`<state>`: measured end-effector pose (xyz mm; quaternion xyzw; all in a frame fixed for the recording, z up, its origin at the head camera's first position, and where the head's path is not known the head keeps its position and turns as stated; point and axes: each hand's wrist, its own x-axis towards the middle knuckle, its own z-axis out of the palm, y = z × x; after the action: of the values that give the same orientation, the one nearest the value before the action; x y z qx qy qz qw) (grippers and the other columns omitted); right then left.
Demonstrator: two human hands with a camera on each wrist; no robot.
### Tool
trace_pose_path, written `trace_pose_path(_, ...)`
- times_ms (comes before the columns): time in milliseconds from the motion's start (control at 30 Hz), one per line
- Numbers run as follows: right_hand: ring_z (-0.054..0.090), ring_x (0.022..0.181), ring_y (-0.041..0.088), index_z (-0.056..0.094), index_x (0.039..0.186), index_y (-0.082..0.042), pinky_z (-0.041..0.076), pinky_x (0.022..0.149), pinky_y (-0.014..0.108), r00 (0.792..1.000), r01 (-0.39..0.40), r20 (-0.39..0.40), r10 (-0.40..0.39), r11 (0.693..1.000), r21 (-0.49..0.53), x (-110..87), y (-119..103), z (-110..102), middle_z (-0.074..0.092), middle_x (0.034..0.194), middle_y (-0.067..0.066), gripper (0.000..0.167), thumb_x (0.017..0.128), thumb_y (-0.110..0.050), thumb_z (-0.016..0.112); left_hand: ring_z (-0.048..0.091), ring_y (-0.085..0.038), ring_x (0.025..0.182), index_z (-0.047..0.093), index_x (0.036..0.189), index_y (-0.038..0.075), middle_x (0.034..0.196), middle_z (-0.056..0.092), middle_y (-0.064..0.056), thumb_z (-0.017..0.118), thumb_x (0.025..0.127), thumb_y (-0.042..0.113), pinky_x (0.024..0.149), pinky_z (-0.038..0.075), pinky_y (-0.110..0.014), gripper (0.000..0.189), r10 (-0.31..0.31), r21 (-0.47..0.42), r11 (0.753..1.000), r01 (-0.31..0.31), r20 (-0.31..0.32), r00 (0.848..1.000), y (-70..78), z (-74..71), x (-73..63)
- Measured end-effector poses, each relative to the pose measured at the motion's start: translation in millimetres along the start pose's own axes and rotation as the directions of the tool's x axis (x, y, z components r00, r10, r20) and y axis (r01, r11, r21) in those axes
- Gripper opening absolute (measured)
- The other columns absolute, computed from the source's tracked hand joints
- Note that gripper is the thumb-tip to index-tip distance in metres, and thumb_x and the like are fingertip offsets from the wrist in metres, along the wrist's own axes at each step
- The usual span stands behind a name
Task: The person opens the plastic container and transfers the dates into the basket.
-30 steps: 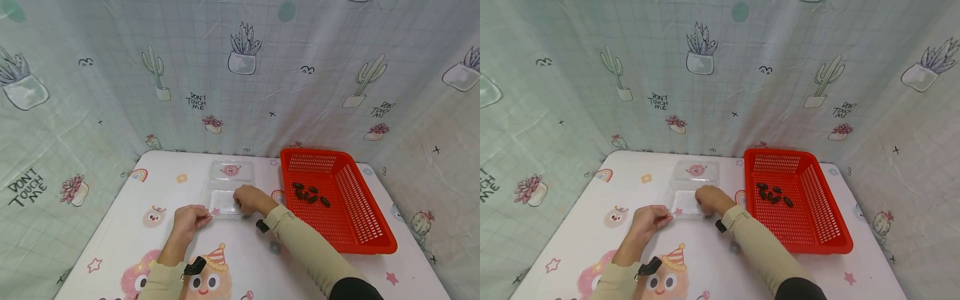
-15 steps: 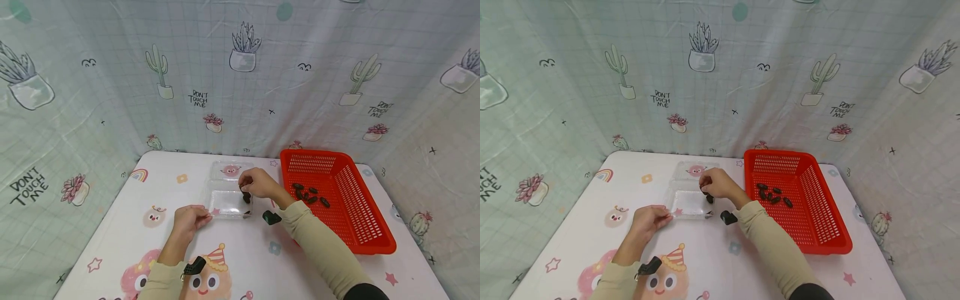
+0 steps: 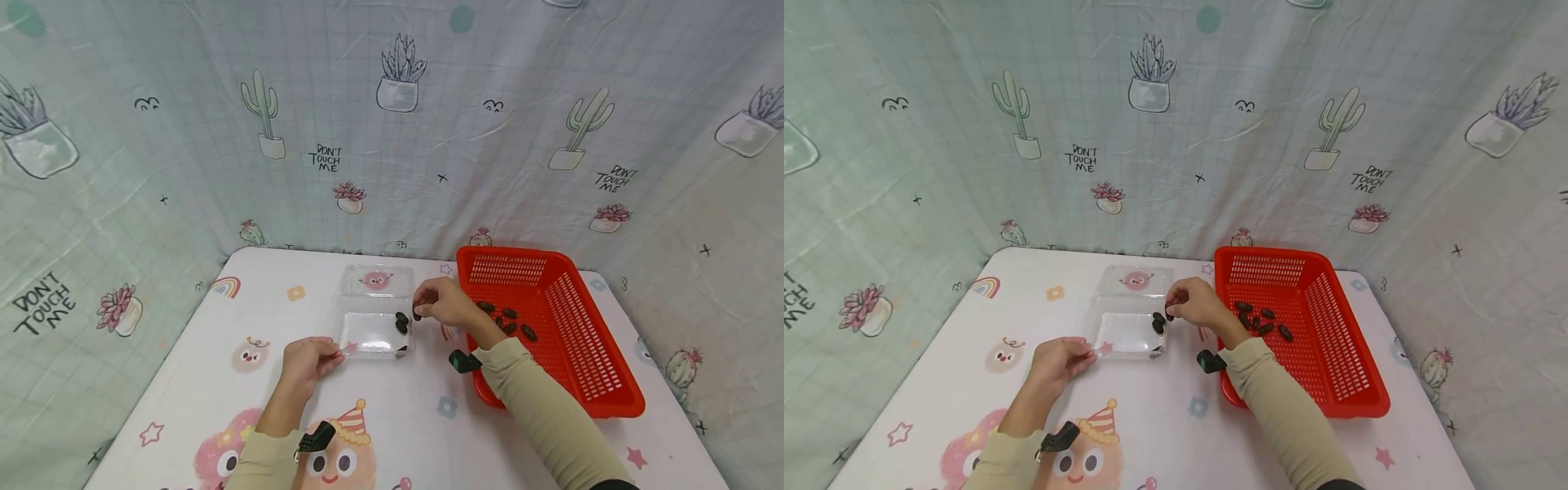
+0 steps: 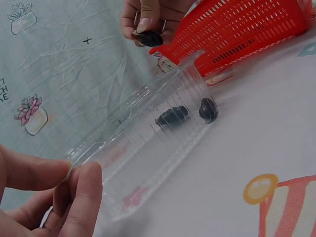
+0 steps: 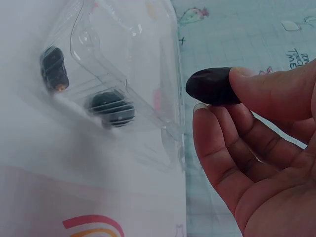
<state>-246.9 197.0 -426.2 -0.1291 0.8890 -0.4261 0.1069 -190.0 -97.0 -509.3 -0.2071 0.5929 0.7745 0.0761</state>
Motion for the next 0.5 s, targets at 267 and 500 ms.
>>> trace_pose_path(267, 0.066, 0.087, 0.022, 0.073, 0.1, -0.007, 0.063, 0.085, 0.038, 0.999, -0.043, 0.011, 0.042, 0.998, 0.049, -1.6, 7.2, -15.1, 0.074, 0.096, 0.008, 0.006, 0.094, -0.008, 0.074, 0.071, -0.015, 0.068, 0.059, 0.118, -0.02, 0.078, 0.07, -0.009, 0.062, 0.089, -0.013, 0.068, 0.067, -0.028, 0.03, -0.02, -0.009, 1.0, 0.02, -0.003, 1.0, 4.0, 3.4, 0.8)
trace_pose_path(500, 0.07, 0.085, 0.022, 0.074, 0.099, -0.003, 0.066, 0.086, 0.042, 1.0, 0.001, 0.014, -0.002, 0.997, 0.074, -4.3, 3.6, -37.2, 0.077, 0.094, 0.013, 0.006, 0.093, -0.005, 0.073, 0.071, -0.015, 0.069, 0.059, 0.118, -0.02, 0.078, 0.069, -0.008, 0.062, 0.089, -0.013, 0.067, 0.067, -0.028, 0.03, -0.029, -0.004, 1.0, 0.029, -0.012, 0.999, 11.3, 5.9, 1.0)
